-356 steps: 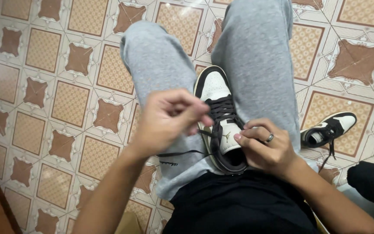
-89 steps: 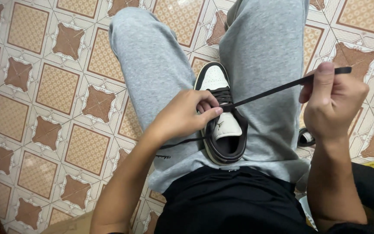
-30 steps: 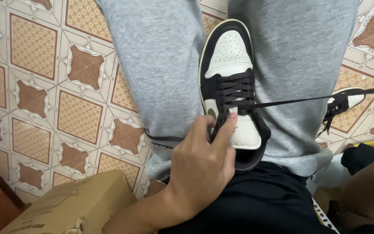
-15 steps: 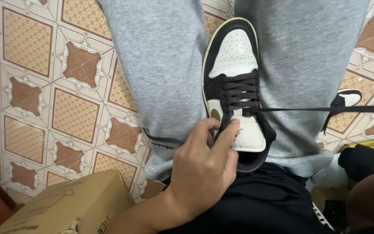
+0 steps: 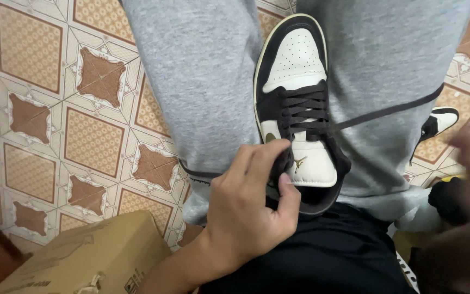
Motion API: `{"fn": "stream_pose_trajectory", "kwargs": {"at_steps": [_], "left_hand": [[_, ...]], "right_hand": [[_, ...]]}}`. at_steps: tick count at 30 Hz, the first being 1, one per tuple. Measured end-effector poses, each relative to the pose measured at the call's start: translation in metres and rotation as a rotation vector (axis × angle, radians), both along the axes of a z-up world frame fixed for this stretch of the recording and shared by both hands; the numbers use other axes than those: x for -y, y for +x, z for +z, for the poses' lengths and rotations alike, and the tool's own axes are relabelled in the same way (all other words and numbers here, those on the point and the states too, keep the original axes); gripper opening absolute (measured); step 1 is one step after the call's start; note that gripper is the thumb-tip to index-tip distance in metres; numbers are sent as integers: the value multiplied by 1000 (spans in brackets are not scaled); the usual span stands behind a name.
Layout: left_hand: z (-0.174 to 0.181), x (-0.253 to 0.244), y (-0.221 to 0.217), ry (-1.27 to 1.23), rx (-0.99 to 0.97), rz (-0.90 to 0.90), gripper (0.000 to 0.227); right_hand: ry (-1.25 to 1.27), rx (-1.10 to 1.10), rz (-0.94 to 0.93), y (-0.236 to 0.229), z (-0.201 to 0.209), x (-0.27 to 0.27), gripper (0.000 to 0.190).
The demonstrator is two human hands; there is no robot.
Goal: Threading and adjusting laces on a high-top sneaker while sitting on the floor.
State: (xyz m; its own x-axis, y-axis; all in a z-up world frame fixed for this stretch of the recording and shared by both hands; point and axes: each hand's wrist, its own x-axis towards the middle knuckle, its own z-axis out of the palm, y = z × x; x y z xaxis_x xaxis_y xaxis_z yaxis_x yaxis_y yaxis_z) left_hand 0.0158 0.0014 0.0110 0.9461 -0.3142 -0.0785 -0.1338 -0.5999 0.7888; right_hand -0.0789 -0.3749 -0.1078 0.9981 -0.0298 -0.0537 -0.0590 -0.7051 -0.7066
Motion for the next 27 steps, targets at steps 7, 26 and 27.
{"fn": "stream_pose_trajectory", "kwargs": {"at_steps": [7,26,27], "left_hand": [[-6,4,13,27,-81,54,47],[1,-3,26,-108,-300,79,38],[1,-3,27,-108,-258,47,35]], "right_hand": [[-292,254,510,101,97,-160,31],[-296,216,469,80,83,-164,28],[-243,225,440,79,81,-163,24]]}}
